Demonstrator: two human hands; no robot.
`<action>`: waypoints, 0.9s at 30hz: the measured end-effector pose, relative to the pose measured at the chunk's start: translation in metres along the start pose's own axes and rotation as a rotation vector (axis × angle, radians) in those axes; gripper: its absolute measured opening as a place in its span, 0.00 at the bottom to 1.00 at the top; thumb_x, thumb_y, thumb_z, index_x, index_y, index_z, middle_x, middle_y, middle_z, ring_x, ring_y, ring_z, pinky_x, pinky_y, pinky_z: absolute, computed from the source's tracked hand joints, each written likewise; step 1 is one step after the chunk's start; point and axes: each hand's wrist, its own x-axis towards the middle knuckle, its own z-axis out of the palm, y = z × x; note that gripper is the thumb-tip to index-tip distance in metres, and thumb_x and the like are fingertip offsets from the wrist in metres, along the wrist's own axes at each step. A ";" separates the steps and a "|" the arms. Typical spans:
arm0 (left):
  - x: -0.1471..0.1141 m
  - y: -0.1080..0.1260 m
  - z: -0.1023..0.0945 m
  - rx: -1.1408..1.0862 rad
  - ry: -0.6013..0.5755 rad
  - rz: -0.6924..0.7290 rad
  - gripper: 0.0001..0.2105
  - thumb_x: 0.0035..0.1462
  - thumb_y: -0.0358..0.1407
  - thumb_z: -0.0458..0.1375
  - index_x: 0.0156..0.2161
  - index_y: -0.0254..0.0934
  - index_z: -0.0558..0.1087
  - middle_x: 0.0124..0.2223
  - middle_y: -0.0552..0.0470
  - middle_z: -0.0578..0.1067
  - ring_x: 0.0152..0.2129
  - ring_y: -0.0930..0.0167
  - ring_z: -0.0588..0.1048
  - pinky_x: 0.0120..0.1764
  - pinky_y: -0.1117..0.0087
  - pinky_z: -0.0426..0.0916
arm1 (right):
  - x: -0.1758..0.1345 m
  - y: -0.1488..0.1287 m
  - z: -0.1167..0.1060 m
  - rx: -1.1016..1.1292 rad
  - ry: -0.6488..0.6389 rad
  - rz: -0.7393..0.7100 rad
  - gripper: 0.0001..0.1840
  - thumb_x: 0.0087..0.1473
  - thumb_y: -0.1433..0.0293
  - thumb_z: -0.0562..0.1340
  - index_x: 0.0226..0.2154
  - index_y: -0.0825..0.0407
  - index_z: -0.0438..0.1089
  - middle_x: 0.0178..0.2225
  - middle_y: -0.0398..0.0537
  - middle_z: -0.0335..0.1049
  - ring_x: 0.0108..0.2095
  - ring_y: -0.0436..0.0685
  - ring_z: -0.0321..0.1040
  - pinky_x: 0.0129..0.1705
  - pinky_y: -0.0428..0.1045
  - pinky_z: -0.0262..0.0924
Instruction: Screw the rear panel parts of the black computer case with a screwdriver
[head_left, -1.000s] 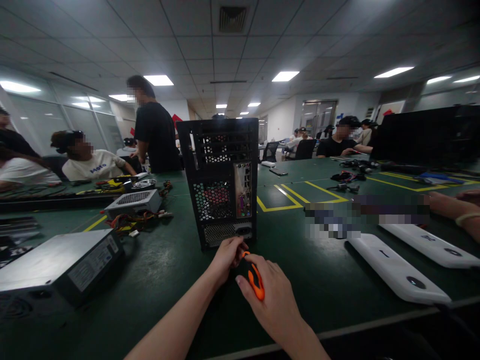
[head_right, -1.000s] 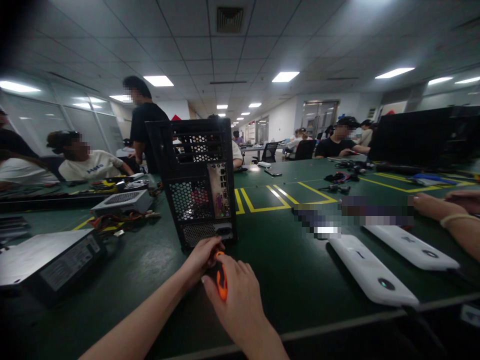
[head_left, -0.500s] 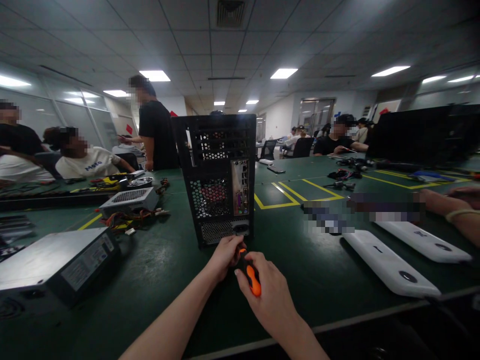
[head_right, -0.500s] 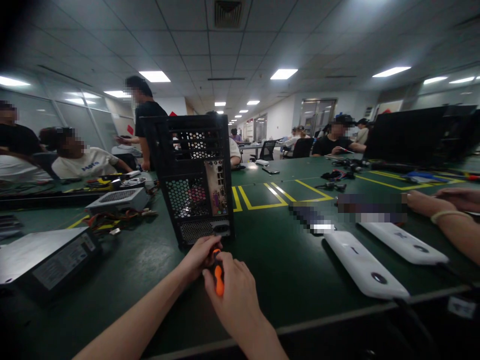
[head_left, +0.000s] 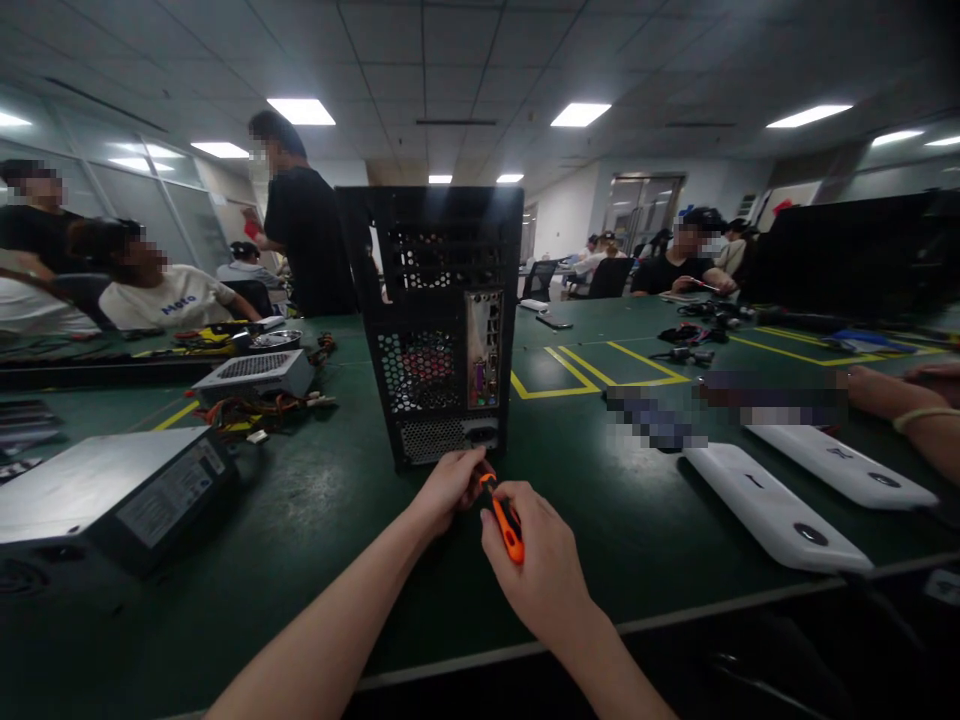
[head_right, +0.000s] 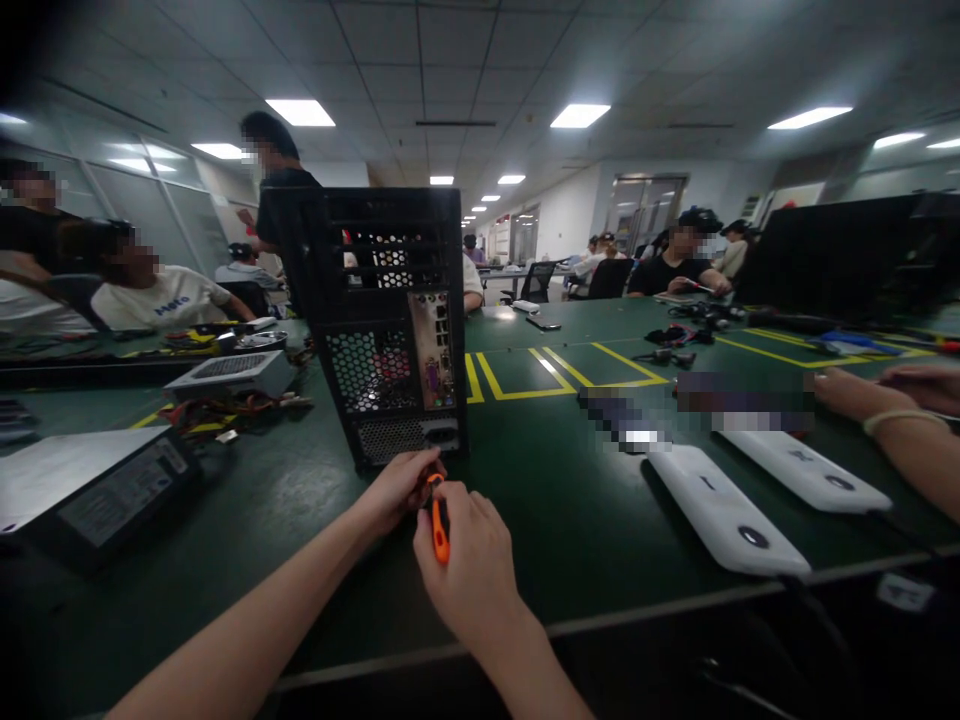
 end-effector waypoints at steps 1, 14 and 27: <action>0.000 0.000 0.000 0.002 0.000 -0.004 0.16 0.47 0.45 0.50 0.22 0.32 0.65 0.13 0.59 0.58 0.07 0.83 0.53 0.12 0.79 0.41 | 0.000 0.001 0.001 -0.022 0.013 -0.013 0.06 0.49 0.72 0.53 0.33 0.54 0.60 0.28 0.46 0.61 0.29 0.52 0.58 0.31 0.48 0.53; 0.000 0.001 0.001 -0.007 0.017 -0.015 0.16 0.47 0.45 0.50 0.21 0.32 0.65 0.13 0.59 0.59 0.07 0.82 0.53 0.13 0.79 0.41 | 0.001 0.003 0.003 -0.027 0.012 -0.045 0.06 0.49 0.73 0.52 0.33 0.52 0.61 0.29 0.46 0.63 0.30 0.52 0.60 0.33 0.49 0.54; -0.001 0.001 0.000 -0.042 -0.008 -0.028 0.15 0.46 0.44 0.51 0.24 0.32 0.65 0.13 0.60 0.58 0.07 0.83 0.52 0.13 0.79 0.40 | 0.000 0.001 0.001 -0.050 0.035 -0.073 0.06 0.48 0.75 0.52 0.30 0.52 0.62 0.28 0.46 0.60 0.30 0.53 0.59 0.32 0.49 0.54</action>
